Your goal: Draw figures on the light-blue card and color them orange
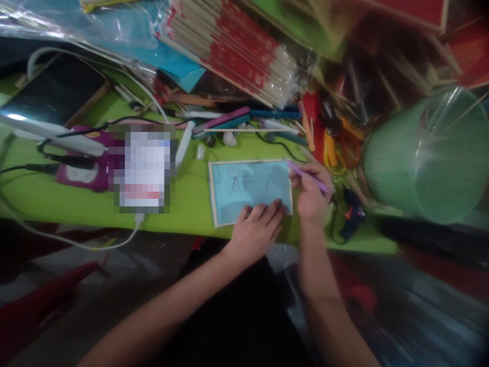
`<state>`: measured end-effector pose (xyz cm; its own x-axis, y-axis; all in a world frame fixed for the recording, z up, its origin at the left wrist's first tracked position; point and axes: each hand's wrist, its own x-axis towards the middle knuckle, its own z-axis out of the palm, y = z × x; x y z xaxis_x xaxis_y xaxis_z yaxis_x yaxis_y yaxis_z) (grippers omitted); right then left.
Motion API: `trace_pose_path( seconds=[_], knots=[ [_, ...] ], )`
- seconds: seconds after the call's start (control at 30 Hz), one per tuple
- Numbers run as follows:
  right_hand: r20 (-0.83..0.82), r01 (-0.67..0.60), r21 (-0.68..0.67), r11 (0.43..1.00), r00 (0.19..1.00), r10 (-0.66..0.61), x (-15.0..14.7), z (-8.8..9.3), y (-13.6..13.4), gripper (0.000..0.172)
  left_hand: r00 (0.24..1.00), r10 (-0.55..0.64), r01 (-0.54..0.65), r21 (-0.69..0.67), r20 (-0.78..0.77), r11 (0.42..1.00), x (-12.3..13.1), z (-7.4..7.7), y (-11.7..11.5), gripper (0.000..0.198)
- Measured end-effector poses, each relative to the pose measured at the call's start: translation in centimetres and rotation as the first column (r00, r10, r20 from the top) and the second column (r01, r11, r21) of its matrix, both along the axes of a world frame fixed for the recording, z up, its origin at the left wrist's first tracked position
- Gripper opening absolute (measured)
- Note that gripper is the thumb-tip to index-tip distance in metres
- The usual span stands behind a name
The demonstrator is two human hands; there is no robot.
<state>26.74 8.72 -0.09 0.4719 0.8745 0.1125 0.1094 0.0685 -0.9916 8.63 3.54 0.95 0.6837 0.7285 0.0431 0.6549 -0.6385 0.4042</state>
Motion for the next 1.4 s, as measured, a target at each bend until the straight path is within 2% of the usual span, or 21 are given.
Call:
trace_pose_path(
  seconds=[0.13, 0.27, 0.43, 0.67, 0.93, 1.1, 1.4],
  knots=[
    [-0.001, 0.006, -0.067, 0.998, 1.0, -0.006, 0.07, -0.22, 0.02, 0.009, 0.999, -0.03, 0.03, 0.03, -0.025, 0.999, 0.25, -0.42, 0.48, 0.047],
    [0.01, 0.033, -0.114, 0.993, 0.999, -0.032, 0.1, -0.33, -0.02, 0.014, 0.998, -0.022, 0.024, 0.038, -0.059, 0.999, 0.32, -0.82, 0.33, 0.049],
    [0.116, 0.033, -0.148, 0.988, 0.993, -0.016, -0.21, 0.0, -0.21, 0.018, 0.998, -0.008, 0.012, 0.067, -0.057, 0.998, 0.34, -0.65, 0.24, 0.048],
    [0.138, -0.034, -0.147, 0.988, 0.989, 0.055, -0.31, 0.02, -0.47, 0.014, 0.999, 0.003, 0.001, 0.099, -0.04, 0.995, 0.35, -0.72, 0.3, 0.046],
    [0.154, -0.037, -0.153, 0.988, 0.986, 0.061, -0.58, 0.52, -0.18, 0.013, 0.999, 0.011, -0.008, 0.096, -0.031, 0.995, 0.38, -0.82, 0.24, 0.045],
    [0.191, -0.035, -0.181, 0.983, 0.979, 0.07, -0.56, 0.25, -0.38, 0.014, 1.0, 0.008, -0.005, 0.095, -0.027, 0.995, 0.38, -0.75, 0.28, 0.045],
    [0.227, 0.004, -0.121, 0.993, 0.973, 0.024, -0.38, 0.27, -0.51, 0.013, 1.0, 0.015, -0.013, 0.104, -0.017, 0.994, 0.4, -0.9, 0.2, 0.045]
  ],
)
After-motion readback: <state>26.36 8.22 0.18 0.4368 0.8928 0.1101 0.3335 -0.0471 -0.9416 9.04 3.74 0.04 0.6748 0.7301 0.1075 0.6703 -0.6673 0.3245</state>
